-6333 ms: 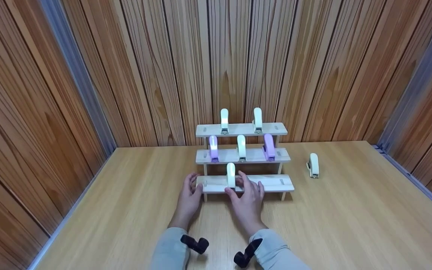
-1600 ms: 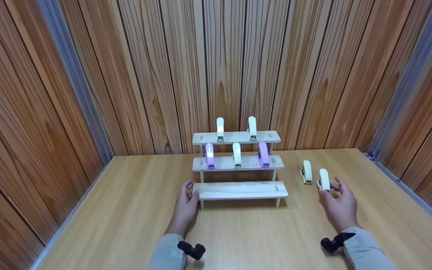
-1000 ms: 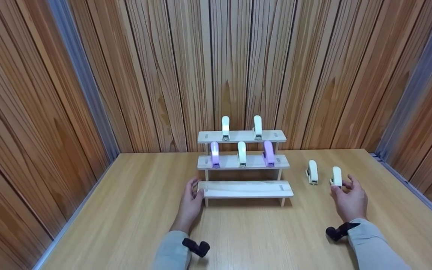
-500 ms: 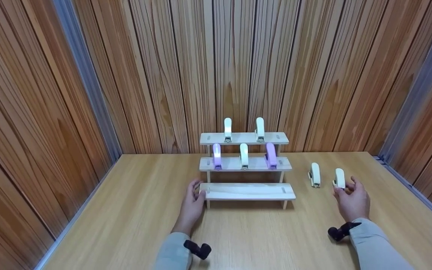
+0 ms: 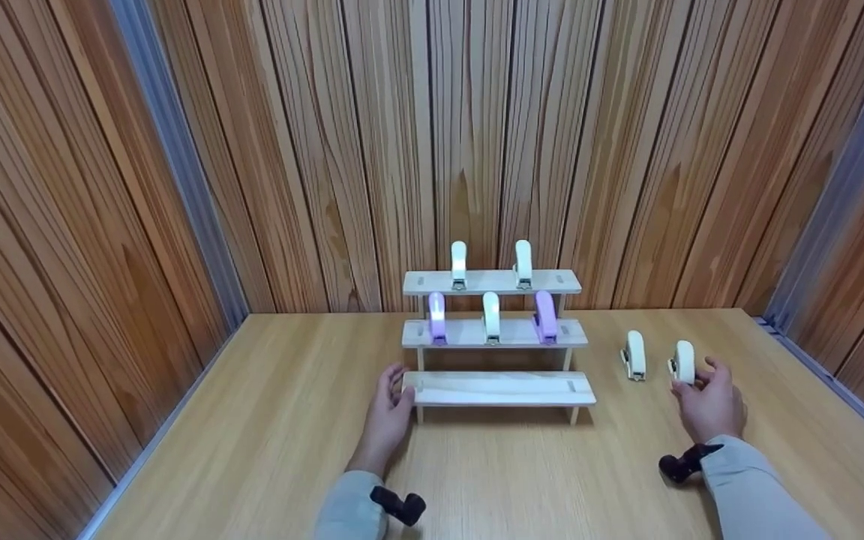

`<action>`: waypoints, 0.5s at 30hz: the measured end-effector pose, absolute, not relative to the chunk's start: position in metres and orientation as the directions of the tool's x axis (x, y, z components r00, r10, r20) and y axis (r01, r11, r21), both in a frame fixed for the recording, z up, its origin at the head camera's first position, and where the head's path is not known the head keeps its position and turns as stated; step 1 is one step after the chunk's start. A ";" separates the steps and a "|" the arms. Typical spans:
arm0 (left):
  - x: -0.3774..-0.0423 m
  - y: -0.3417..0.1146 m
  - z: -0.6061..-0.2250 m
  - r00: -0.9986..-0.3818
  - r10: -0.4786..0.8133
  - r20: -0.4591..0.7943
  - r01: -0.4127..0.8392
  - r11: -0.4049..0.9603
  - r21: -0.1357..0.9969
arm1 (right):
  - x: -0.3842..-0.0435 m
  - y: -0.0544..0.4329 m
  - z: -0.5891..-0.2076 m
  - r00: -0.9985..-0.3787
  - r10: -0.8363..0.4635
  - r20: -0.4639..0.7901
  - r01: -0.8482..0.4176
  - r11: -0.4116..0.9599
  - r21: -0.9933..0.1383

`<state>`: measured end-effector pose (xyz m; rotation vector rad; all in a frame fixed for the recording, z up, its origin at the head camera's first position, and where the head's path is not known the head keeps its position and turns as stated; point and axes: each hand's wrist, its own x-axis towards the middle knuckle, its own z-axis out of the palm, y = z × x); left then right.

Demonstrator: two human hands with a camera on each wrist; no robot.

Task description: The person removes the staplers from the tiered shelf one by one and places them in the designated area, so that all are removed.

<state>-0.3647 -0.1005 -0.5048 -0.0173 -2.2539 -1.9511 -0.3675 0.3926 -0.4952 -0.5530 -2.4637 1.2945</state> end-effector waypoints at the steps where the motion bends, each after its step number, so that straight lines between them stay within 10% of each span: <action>1: -0.365 -0.101 -0.505 -0.988 -0.097 0.123 0.108 0.149 0.983 | -0.368 0.392 -0.495 -0.878 0.470 0.090 0.198 0.528 -0.825; 15: -0.364 -0.101 -0.506 -0.989 -0.099 0.107 0.091 0.155 0.984 | -0.382 0.397 -0.498 -0.865 0.483 0.136 0.215 0.602 -0.769</action>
